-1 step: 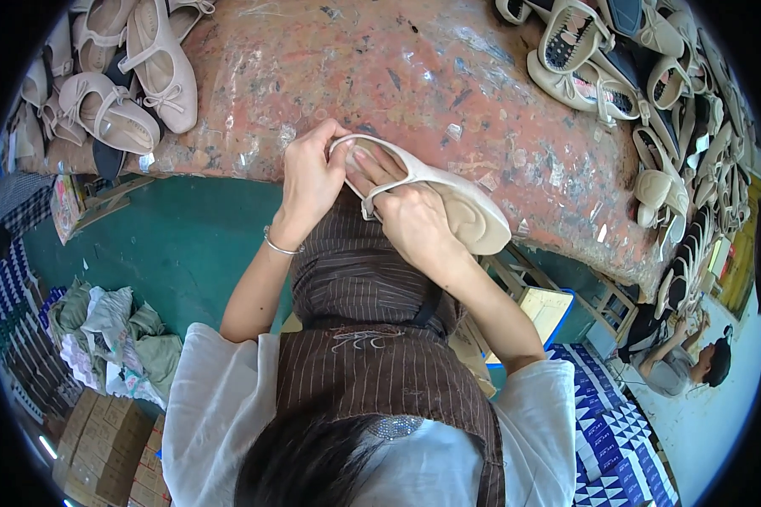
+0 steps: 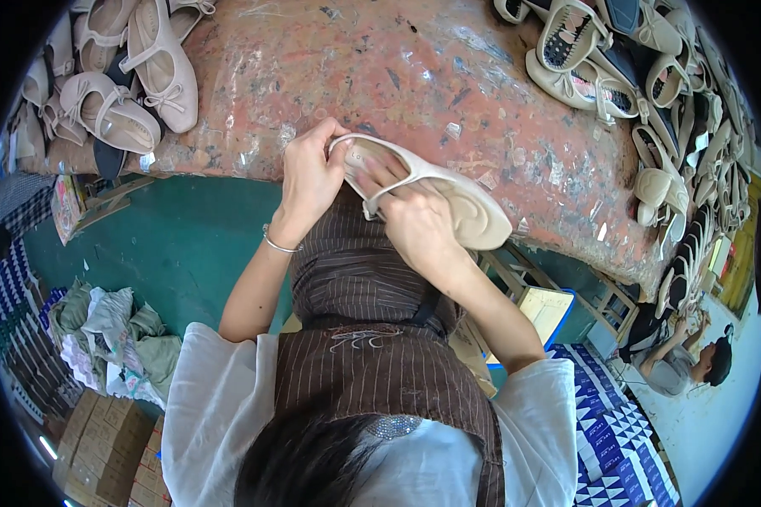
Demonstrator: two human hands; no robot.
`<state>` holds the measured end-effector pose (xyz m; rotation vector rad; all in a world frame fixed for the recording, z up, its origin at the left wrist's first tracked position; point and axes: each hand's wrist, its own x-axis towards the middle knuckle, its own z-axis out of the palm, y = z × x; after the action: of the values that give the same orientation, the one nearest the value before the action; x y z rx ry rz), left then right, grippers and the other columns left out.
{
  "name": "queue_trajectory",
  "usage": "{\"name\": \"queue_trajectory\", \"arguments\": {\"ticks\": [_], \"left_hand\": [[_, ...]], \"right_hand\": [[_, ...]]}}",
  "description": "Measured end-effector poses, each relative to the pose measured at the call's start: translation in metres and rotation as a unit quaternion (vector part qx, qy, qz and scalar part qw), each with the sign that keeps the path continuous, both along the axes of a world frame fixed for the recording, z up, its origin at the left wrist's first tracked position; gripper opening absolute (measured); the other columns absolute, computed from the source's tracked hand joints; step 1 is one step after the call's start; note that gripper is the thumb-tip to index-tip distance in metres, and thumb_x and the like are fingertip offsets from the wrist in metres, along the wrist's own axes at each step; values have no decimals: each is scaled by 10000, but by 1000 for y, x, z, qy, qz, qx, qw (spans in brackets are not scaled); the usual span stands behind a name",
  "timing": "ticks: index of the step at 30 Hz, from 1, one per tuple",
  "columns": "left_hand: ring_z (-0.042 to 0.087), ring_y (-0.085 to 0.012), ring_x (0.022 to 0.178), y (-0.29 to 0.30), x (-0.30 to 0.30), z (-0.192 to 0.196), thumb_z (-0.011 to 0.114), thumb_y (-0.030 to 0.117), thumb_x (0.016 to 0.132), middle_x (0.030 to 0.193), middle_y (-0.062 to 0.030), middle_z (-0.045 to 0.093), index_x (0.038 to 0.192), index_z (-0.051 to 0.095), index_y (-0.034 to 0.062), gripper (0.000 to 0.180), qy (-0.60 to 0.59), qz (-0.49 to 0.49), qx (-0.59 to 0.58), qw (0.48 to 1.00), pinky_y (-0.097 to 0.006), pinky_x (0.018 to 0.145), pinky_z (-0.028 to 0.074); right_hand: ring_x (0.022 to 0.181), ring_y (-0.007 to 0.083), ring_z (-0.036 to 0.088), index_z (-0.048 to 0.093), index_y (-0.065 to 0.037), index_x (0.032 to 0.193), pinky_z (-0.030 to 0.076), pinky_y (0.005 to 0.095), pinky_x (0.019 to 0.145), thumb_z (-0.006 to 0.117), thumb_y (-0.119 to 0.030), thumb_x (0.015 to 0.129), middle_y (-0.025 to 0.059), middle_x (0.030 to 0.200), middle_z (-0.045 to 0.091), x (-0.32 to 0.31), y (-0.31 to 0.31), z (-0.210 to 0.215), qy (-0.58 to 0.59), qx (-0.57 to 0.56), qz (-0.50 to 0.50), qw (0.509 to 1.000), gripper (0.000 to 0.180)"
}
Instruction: The person picks up a shoe, inserts a white insole, and presses it into place before picking up a white paper insert to place inside the shoe and smoothing it down.
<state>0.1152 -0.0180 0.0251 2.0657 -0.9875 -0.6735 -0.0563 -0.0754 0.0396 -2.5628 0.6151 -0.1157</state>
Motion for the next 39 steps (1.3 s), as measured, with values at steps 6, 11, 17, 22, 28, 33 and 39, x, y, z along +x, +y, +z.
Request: {"name": "queue_trajectory", "arguments": {"ticks": [6,11,17,22,28,33,39], "left_hand": [[656,-364,703,0,-8,-1,628,22,853,780,-210,661,885,631,-8,44,-31,23,-21,999,-434,621,488],[606,-277,499,19,-49,-18,623,35,851,588,-172,583,837,593,-8,54,54,78,-24,995,-412,489,449],[630,-378,562,30,-118,23,673,173,876,609,-174,609,894,531,25,206,-56,-133,65,987,-479,513,483],[540,-359,1136,47,-150,13,679,210,779,1125,-167,613,1099,645,7,381,-240,-275,-92,926,-478,952,455],[446,-361,1317,20,-154,-16,561,195,858,1336,-200,550,1268,605,6,454,-226,-371,16,900,-602,1115,279],[397,-386,1360,11,-152,-19,560,165,845,1322,-257,527,1290,540,-91,513,-284,-286,-27,915,-552,1125,291],[432,-414,1298,2,-150,-11,616,153,827,1276,-259,537,1239,562,-91,482,-304,-288,-28,908,-562,1111,298]], "right_hand": [[1094,260,646,746,4,868,377,437,1099,613,-64,684,159,1025,706,-16,6,13,26,-124,-42,991,238],[1136,335,621,707,15,995,313,505,1126,638,-23,746,207,1147,663,-30,-43,23,-103,-179,-259,944,261],[1091,337,628,664,2,1109,510,366,866,770,-141,752,218,1188,632,-42,-107,37,-229,256,-396,851,398],[1168,445,571,546,24,954,245,591,1154,658,68,641,297,1205,585,-64,-12,55,-79,11,-169,982,335],[1100,385,620,522,60,1206,211,596,1156,571,110,704,230,1091,657,-27,-42,-9,-85,-180,-208,958,507],[1155,403,569,568,70,1151,236,587,1157,521,97,737,235,1172,616,-23,-64,9,-44,-94,-186,977,418],[1124,407,575,609,60,1079,259,552,1154,514,52,784,248,1130,614,-19,-75,1,-27,-103,-185,977,310]]}}
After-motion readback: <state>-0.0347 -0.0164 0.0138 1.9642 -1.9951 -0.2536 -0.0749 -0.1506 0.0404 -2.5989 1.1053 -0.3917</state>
